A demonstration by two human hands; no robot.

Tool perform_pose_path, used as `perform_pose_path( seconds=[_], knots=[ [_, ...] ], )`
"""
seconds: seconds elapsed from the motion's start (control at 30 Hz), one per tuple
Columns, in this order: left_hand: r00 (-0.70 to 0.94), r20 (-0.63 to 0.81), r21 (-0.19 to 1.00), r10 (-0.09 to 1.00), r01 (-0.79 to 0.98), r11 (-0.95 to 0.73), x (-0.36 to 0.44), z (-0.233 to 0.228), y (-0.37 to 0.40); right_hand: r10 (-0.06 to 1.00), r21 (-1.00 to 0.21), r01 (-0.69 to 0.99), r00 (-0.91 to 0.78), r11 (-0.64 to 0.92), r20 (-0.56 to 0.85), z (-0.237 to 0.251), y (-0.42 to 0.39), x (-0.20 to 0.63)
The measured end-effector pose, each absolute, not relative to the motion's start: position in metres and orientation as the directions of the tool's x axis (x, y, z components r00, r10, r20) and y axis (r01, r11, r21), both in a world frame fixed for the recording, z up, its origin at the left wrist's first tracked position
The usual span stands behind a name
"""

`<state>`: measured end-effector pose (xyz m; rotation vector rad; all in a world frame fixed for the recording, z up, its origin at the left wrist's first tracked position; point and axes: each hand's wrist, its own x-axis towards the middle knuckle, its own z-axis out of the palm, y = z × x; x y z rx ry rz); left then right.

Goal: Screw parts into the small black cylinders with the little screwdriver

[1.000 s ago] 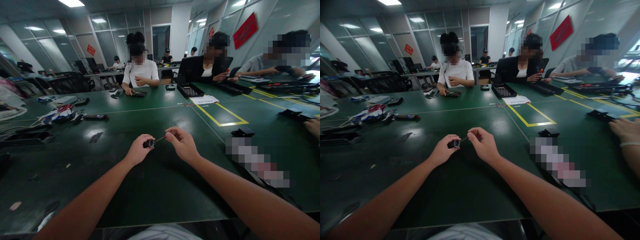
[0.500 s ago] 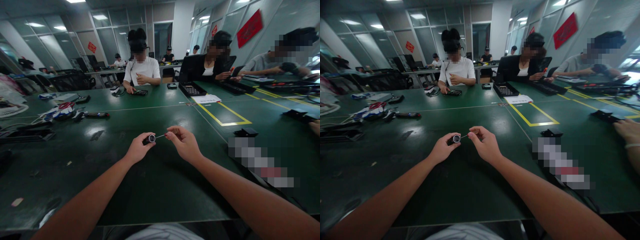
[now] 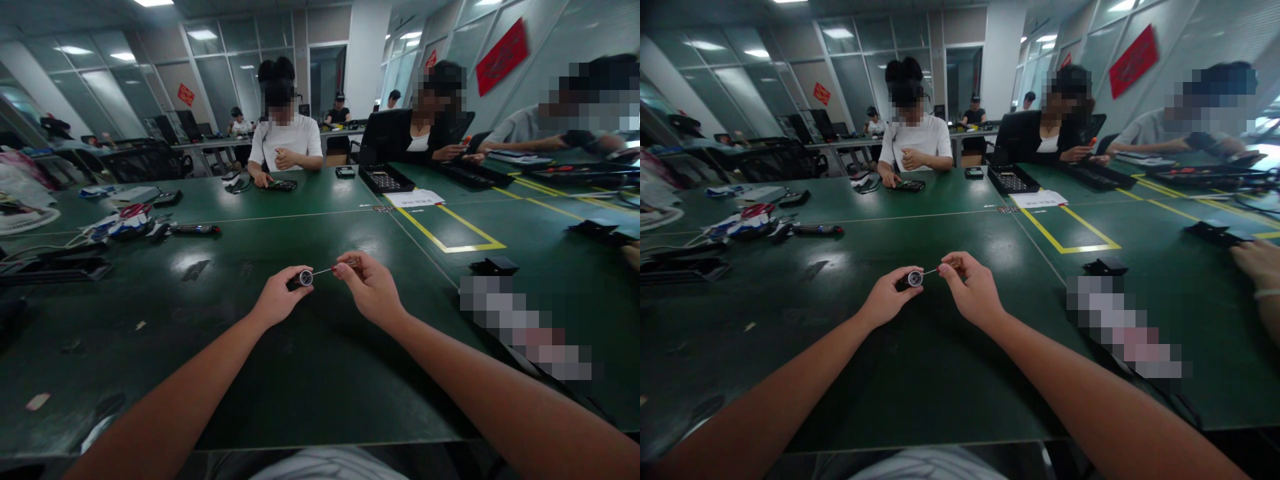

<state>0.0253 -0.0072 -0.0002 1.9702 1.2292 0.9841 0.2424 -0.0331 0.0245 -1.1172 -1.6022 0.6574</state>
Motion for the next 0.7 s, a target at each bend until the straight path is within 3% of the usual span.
perform_pose_path(
  seconds=[0.7],
  knots=[
    [0.328,0.272,0.794,0.904,0.455,-0.404,0.0227,-0.0050,-0.0046,0.903,-0.846,0.316,-0.134,0.430,0.409,0.0233,-0.0351,0.2440]
  ],
)
